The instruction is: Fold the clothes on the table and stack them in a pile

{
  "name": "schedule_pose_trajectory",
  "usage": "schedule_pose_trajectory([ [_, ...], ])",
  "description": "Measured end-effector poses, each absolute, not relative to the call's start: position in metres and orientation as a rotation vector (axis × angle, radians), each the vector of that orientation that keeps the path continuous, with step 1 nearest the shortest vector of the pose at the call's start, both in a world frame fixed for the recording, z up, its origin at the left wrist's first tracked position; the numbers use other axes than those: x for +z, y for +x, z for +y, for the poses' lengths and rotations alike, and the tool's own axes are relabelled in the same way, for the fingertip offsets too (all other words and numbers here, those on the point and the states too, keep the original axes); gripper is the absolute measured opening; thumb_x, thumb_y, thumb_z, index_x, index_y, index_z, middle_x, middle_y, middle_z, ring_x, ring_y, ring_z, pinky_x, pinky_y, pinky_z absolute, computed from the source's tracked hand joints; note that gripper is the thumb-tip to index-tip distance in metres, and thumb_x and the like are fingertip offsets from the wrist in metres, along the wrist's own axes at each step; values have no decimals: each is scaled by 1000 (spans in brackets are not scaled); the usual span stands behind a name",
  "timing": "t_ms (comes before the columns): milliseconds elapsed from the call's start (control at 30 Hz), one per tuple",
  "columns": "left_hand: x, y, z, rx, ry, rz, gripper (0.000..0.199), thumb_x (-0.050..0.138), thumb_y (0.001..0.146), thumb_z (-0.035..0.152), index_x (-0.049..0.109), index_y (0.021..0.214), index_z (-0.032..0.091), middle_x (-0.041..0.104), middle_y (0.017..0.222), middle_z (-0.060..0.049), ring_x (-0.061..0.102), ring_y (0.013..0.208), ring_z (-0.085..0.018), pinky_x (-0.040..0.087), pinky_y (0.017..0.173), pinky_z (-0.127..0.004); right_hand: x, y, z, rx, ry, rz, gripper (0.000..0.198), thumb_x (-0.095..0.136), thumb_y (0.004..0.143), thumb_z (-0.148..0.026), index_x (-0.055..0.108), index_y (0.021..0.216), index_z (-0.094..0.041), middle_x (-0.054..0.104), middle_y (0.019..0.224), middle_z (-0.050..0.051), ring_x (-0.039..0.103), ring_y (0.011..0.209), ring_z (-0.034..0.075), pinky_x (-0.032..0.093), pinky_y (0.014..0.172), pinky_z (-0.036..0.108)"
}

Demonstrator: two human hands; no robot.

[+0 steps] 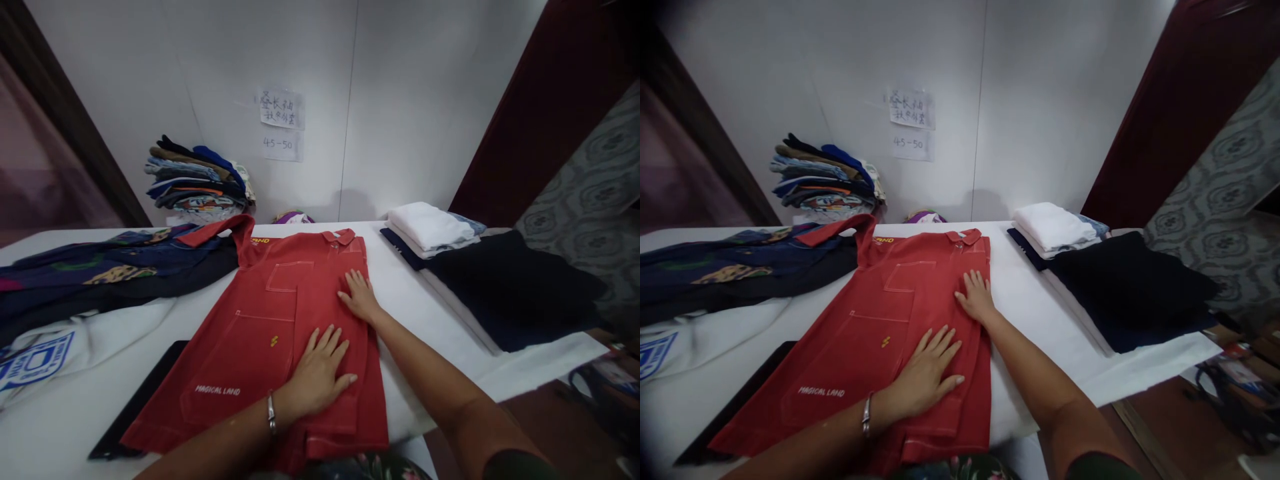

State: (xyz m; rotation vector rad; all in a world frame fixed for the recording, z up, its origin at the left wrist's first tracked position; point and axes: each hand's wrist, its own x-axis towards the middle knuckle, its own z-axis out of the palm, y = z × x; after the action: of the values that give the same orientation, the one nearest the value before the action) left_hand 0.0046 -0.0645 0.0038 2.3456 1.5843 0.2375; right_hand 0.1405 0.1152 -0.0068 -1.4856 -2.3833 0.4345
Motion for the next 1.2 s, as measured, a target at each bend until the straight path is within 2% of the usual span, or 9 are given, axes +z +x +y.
schedule_pose_trajectory([
  [167, 1, 4, -66, 260, 2350, 1587, 67, 41, 89, 59, 42, 143, 18, 31, 153, -14, 20, 145, -28, 14, 117, -54, -19, 136, 111, 405, -1611, -2539, 69, 30, 94, -56, 32, 148, -12, 18, 158, 13, 12, 146, 27, 8, 115, 48],
  [500, 0, 5, -65, 308, 2366, 1583, 67, 42, 89, 59, 44, 141, 18, 33, 153, -14, 21, 144, -29, 16, 117, -55, -19, 149, 116, 404, -1724, -2479, 71, 27, 94, -59, 30, 149, -15, 15, 159, 12, 9, 146, 28, 9, 114, 50],
  [733, 11, 21, -93, 425, 2304, 1631, 56, 44, 88, 58, 56, 130, 23, 49, 143, -10, 41, 134, -27, 24, 114, -51, -22, 155, 117, 376, -1711, -2505, 67, 26, 94, -58, 32, 148, -18, 16, 159, 10, 10, 146, 25, 10, 114, 46],
  [800, 11, 26, -108, 401, 2304, 1553, 64, 44, 85, 64, 53, 133, 22, 46, 145, -11, 38, 135, -28, 25, 114, -51, -21, 157, 120, 356, -1730, -2497, 66, 25, 95, -58, 31, 149, -19, 16, 159, 10, 9, 146, 26, 10, 113, 47],
  [933, 8, 31, -124, 340, 2324, 1428, 77, 42, 83, 69, 43, 142, 19, 32, 153, -15, 25, 143, -31, 17, 117, -53, -14, 158, 125, 334, -1773, -2494, 65, 25, 96, -55, 30, 149, -17, 17, 159, 11, 11, 146, 27, 10, 113, 52],
  [1067, 6, 31, -126, 364, 2318, 1427, 75, 42, 85, 67, 41, 143, 20, 30, 154, -15, 23, 143, -30, 15, 118, -53, -11, 148, 109, 315, -1752, -2497, 66, 29, 95, -56, 35, 146, -15, 21, 157, 14, 12, 145, 30, 11, 113, 52],
  [1200, 8, 26, -126, 432, 2311, 1407, 68, 45, 86, 63, 44, 141, 24, 34, 153, -11, 26, 143, -28, 16, 118, -50, -14, 138, 74, 362, -1427, -2657, 67, 31, 95, -55, 33, 148, -13, 21, 157, 14, 14, 146, 26, 10, 115, 44],
])
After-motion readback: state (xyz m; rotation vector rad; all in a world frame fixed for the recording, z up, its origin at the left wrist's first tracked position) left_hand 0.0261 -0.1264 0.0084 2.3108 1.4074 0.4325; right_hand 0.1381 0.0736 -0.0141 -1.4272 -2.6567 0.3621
